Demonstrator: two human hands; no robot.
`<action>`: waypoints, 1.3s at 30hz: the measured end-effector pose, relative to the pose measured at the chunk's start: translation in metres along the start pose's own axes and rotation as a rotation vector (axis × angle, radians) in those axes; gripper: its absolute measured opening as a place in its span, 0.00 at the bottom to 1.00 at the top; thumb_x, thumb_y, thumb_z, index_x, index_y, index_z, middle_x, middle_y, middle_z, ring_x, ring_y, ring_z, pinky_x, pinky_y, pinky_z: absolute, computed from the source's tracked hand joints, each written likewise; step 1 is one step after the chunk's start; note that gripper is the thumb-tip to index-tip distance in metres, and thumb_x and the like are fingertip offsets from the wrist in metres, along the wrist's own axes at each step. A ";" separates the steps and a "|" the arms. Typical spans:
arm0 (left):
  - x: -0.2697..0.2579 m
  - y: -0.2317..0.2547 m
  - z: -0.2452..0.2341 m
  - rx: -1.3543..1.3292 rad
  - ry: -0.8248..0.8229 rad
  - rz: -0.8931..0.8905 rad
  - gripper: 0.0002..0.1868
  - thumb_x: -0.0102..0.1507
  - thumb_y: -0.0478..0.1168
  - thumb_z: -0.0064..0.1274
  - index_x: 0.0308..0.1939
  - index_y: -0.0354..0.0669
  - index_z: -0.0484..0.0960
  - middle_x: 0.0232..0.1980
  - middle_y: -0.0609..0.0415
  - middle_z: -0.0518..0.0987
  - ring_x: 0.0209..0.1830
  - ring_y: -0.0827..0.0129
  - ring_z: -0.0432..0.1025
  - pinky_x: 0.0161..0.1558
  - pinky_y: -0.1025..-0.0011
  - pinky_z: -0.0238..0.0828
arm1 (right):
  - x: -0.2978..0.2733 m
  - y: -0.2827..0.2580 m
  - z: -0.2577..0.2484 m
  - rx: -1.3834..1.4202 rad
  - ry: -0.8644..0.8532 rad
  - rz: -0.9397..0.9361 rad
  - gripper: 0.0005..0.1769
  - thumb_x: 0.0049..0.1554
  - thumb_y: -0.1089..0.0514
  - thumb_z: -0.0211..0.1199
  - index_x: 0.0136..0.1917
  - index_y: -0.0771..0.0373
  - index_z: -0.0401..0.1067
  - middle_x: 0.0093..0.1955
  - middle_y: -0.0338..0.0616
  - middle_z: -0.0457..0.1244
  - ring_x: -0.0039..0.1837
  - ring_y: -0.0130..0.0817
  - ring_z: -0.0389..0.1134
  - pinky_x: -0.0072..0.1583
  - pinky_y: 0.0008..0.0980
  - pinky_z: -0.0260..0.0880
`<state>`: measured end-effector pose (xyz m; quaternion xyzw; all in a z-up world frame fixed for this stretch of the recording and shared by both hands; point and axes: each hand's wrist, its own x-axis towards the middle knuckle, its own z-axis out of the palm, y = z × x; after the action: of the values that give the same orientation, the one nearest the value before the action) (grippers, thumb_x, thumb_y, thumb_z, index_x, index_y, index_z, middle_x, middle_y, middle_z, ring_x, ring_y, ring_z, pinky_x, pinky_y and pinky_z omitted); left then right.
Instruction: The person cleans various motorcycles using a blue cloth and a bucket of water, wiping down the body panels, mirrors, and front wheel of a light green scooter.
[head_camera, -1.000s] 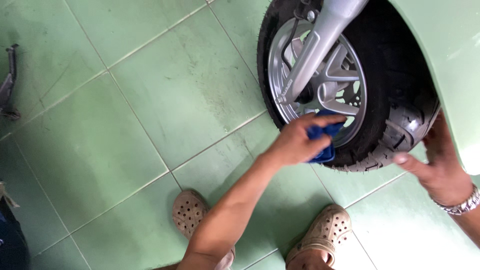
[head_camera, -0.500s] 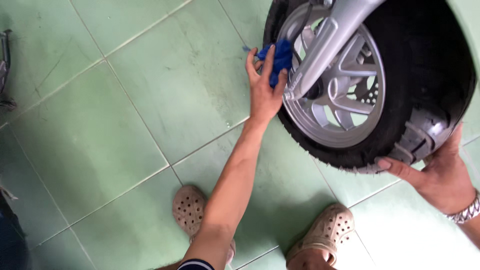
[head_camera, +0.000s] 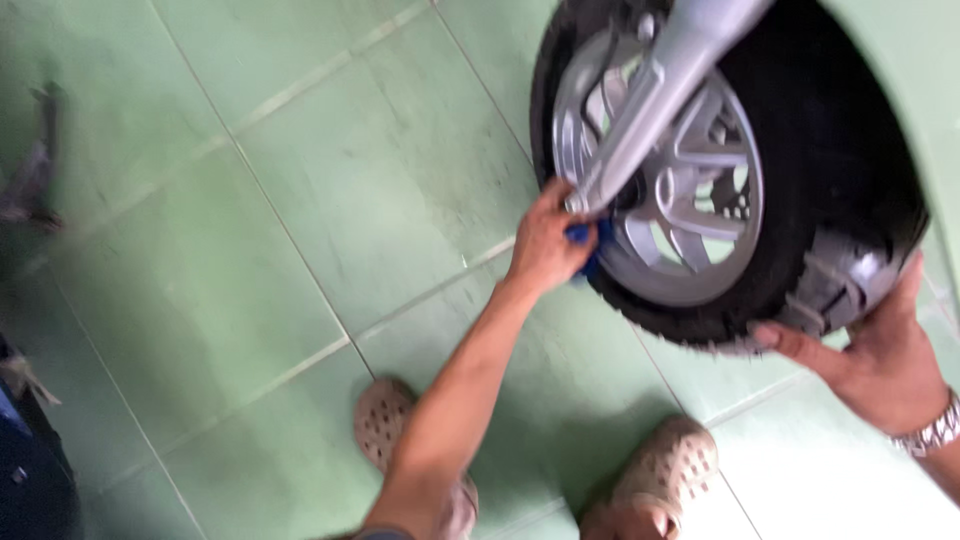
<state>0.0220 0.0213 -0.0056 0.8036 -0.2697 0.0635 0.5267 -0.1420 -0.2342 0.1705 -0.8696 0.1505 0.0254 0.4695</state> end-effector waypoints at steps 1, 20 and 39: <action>0.005 -0.004 0.009 -0.029 0.070 -0.055 0.14 0.55 0.35 0.64 0.45 0.44 0.86 0.58 0.43 0.77 0.56 0.51 0.77 0.57 0.61 0.76 | 0.001 0.001 0.002 -0.040 -0.003 0.017 0.60 0.43 0.70 0.72 0.79 0.59 0.39 0.70 0.51 0.62 0.67 0.39 0.67 0.69 0.38 0.68; -0.019 0.032 -0.004 -0.151 -0.255 -0.288 0.16 0.64 0.46 0.60 0.52 0.45 0.84 0.55 0.48 0.84 0.50 0.51 0.81 0.53 0.61 0.79 | 0.004 -0.001 0.000 0.047 -0.043 -0.051 0.68 0.41 0.62 0.74 0.81 0.62 0.31 0.71 0.56 0.58 0.67 0.43 0.66 0.65 0.40 0.70; -0.013 0.089 0.019 -0.465 -0.392 -0.511 0.18 0.60 0.45 0.54 0.51 0.46 0.86 0.37 0.53 0.85 0.36 0.67 0.79 0.42 0.69 0.76 | -0.008 0.032 -0.011 -0.240 -0.115 0.133 0.39 0.49 0.51 0.74 0.69 0.65 0.65 0.62 0.62 0.65 0.63 0.51 0.66 0.64 0.45 0.66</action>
<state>-0.0371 -0.0168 0.0534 0.7009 -0.1637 -0.2871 0.6321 -0.1595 -0.2576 0.1517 -0.9048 0.1764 0.1239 0.3671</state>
